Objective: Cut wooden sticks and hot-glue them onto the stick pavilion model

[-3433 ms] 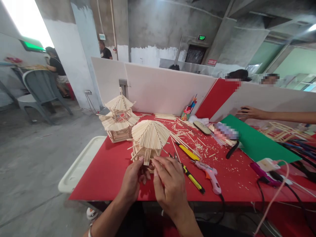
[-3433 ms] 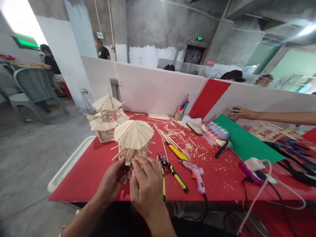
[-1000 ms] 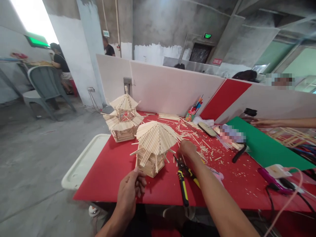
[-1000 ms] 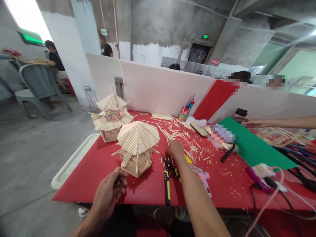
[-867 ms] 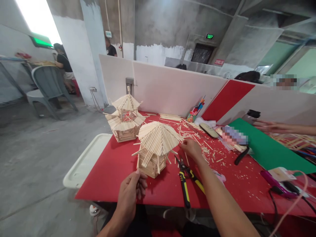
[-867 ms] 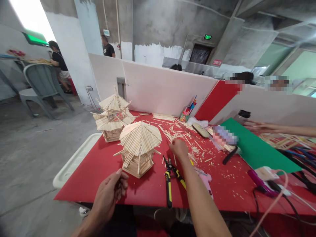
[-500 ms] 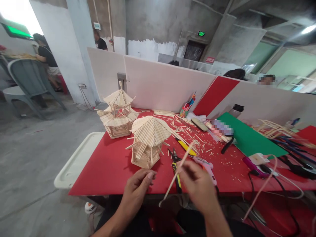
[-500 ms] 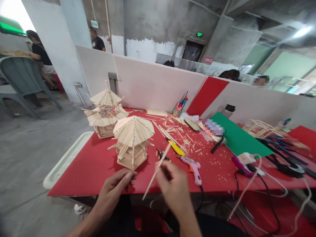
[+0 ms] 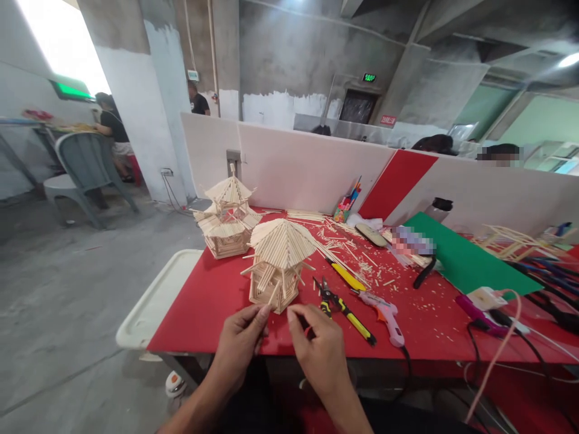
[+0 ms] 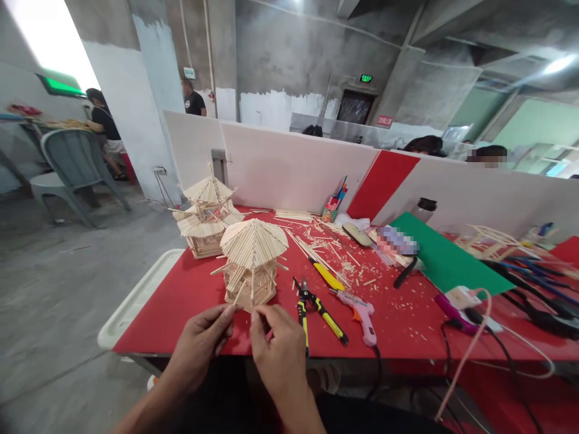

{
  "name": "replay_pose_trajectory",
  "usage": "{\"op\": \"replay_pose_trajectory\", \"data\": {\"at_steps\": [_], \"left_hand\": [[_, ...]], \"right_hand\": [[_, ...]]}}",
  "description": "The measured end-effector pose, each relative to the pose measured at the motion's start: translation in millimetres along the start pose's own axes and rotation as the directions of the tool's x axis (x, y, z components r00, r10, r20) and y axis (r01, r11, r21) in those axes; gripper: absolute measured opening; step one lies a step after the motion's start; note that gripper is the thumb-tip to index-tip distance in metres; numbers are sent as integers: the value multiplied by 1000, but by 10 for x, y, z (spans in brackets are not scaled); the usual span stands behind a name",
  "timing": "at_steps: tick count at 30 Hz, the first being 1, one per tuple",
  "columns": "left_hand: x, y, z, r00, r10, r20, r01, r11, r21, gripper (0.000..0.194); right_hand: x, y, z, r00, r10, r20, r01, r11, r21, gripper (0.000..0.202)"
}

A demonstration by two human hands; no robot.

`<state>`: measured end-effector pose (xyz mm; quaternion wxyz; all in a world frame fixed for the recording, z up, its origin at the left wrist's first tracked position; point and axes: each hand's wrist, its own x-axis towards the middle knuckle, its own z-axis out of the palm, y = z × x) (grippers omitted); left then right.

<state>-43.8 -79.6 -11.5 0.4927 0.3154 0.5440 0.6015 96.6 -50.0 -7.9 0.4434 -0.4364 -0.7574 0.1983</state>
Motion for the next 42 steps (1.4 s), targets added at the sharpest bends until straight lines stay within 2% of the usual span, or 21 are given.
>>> {"op": "replay_pose_trajectory", "data": {"at_steps": [2,5,8,11,20,42], "left_hand": [[19,7,21,999,-38,-2,38,997,-60,36],[46,32,47,992,-127,-4,125,980,-152,38],[79,56,49,986,-166,14,165,965,-202,38],[116,56,31,984,-170,51,177,959,-223,36],[192,80,-26,980,-177,89,191,964,-185,35],[208,133,-16,980,-174,97,187,970,-154,33]], "right_hand": [[65,32,42,994,-35,-108,29,998,-56,20],[154,24,98,975,-138,-174,117,985,-125,21],[221,-12,127,959,-236,-153,195,950,-243,23],[261,-32,147,957,-274,-91,225,905,-360,29],[307,-50,183,967,-253,44,245,858,-452,39],[321,-50,198,970,-231,72,237,842,-485,42]]}}
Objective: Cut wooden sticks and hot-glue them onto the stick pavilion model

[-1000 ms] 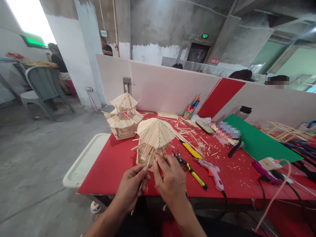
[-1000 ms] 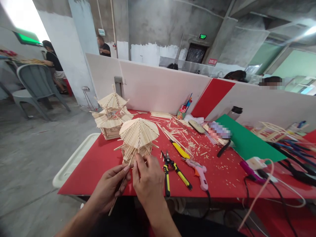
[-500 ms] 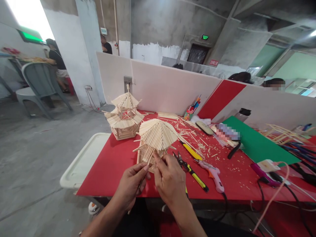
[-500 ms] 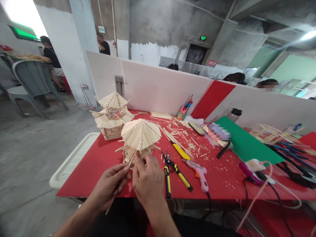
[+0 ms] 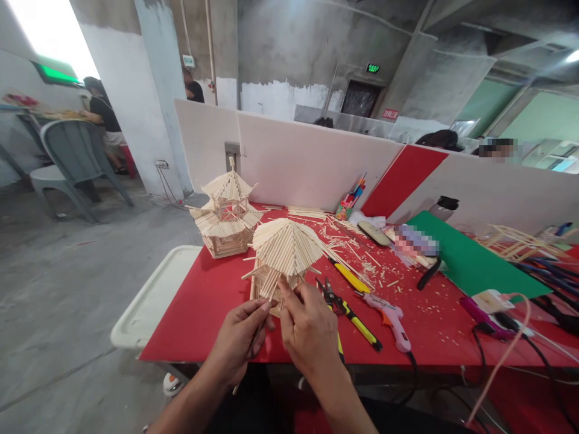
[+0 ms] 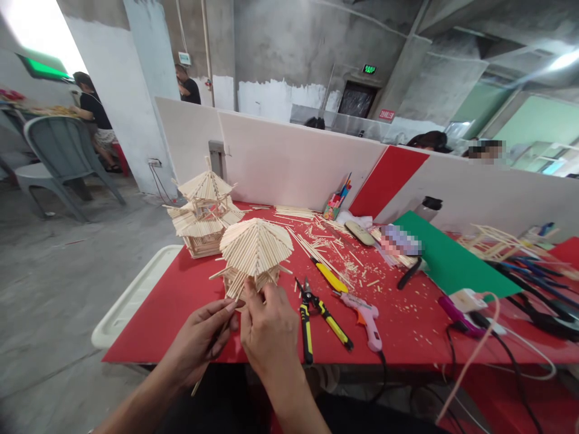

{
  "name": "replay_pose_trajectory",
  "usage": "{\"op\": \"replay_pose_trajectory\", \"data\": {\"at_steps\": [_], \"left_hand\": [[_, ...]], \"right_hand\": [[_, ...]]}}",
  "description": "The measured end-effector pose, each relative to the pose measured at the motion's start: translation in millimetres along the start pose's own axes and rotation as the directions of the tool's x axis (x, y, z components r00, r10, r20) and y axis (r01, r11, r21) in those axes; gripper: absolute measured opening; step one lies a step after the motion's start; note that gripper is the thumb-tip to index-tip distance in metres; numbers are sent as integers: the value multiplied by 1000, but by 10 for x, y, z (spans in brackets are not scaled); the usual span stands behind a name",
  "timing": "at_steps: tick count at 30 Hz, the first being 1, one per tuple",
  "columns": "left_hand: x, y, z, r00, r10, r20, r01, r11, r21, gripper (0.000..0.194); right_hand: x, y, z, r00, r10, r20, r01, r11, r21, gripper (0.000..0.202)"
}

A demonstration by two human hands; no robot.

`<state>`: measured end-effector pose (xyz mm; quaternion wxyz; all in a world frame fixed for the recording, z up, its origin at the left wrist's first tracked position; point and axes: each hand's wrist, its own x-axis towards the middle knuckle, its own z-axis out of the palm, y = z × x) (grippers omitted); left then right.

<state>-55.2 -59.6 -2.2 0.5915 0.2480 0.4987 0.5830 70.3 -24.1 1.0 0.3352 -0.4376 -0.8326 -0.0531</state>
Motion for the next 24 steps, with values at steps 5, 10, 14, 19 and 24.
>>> {"op": "replay_pose_trajectory", "data": {"at_steps": [5,10,14,19,24], "left_hand": [[3,17,2,1000,-3,-8,3,1000,23,32],[22,5,-26,1000,-13,6,13,999,43,32],[24,4,-33,1000,-19,3,19,999,40,33],[19,17,-19,1000,-20,5,20,999,44,33],[8,38,-18,1000,-25,2,25,998,65,31]], "right_hand": [[-1,5,9,1000,-6,-4,6,1000,-1,41],[-3,6,12,1000,-9,-14,9,1000,2,41],[0,4,7,1000,-8,-3,8,1000,5,41],[4,0,11,1000,-10,-10,10,1000,2,41],[-2,2,16,1000,-6,11,6,1000,3,41]]}}
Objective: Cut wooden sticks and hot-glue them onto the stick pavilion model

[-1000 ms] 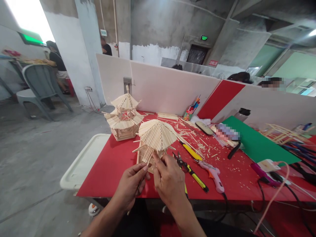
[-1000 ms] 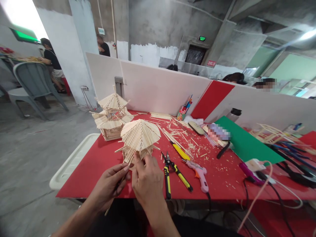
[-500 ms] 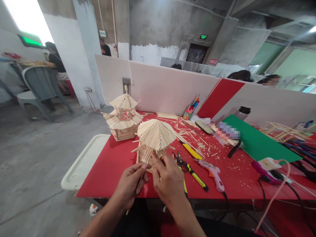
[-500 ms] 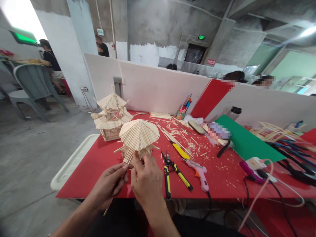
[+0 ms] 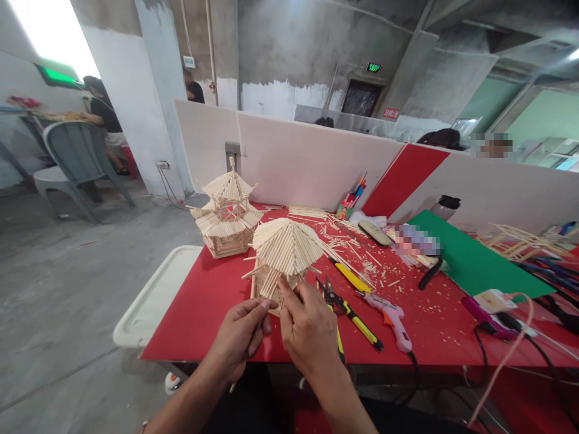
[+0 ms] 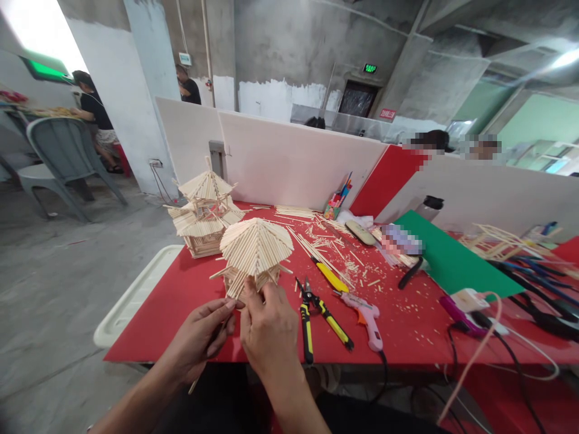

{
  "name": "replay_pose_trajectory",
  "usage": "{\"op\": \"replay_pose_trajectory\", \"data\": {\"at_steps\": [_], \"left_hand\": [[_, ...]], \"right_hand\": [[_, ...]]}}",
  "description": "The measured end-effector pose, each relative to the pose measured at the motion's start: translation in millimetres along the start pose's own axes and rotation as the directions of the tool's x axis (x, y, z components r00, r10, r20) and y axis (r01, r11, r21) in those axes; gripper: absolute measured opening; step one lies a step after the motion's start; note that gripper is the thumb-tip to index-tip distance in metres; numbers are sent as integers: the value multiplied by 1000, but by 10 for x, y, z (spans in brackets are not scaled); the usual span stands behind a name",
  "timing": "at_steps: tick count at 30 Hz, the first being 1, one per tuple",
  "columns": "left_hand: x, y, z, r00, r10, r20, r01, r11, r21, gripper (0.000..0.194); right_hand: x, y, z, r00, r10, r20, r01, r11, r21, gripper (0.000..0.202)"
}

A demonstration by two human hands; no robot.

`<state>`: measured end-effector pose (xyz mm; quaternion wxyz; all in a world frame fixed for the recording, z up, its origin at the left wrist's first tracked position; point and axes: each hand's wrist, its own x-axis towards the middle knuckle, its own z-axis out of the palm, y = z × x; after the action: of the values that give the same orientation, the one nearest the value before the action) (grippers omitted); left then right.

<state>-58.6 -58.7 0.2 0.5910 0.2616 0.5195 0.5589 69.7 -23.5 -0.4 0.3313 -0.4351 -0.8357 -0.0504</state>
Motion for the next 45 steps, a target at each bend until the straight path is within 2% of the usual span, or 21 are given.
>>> {"op": "replay_pose_trajectory", "data": {"at_steps": [18,22,25,27,29,31,34,36,39,41,43,45], "left_hand": [[27,-7,-9,1000,-14,5,14,1000,12,33],[28,-17,-7,1000,-3,3,3,1000,30,34],[-40,-59,-25,1000,15,-10,-15,999,45,35],[-124,-113,-27,1000,20,-7,-19,998,60,37],[-215,-183,8,1000,-4,29,1,996,87,40],[-278,-258,91,994,-54,90,43,992,118,42],[-262,-366,273,984,-80,157,57,988,146,43],[-179,-431,391,984,-48,171,23,990,141,44],[-20,-516,515,989,26,145,-47,988,145,42],[65,-561,563,988,80,130,-101,982,160,38],[120,-597,595,985,131,112,-148,975,163,35],[155,-624,625,982,165,95,-178,971,159,33]], "right_hand": [[10,-19,-2,1000,18,20,-18,1000,18,43],[-39,19,-56,999,27,-26,-24,992,124,42],[-215,224,-107,976,158,-152,-132,977,169,37],[-383,429,-127,936,303,-176,-301,953,39,37],[-539,626,-137,895,445,-23,-441,879,-181,55],[-631,769,-148,808,554,199,-471,811,-347,82],[-608,879,-183,667,607,431,-445,789,-423,99],[-518,941,-222,620,590,518,-439,807,-394,99],[-409,1095,-297,604,558,569,-452,828,-332,92],[-428,1217,-363,610,565,555,-473,822,-318,77],[-545,1312,-453,613,568,549,-492,818,-297,59],[-733,1348,-570,620,546,563,-534,820,-207,52]]}}
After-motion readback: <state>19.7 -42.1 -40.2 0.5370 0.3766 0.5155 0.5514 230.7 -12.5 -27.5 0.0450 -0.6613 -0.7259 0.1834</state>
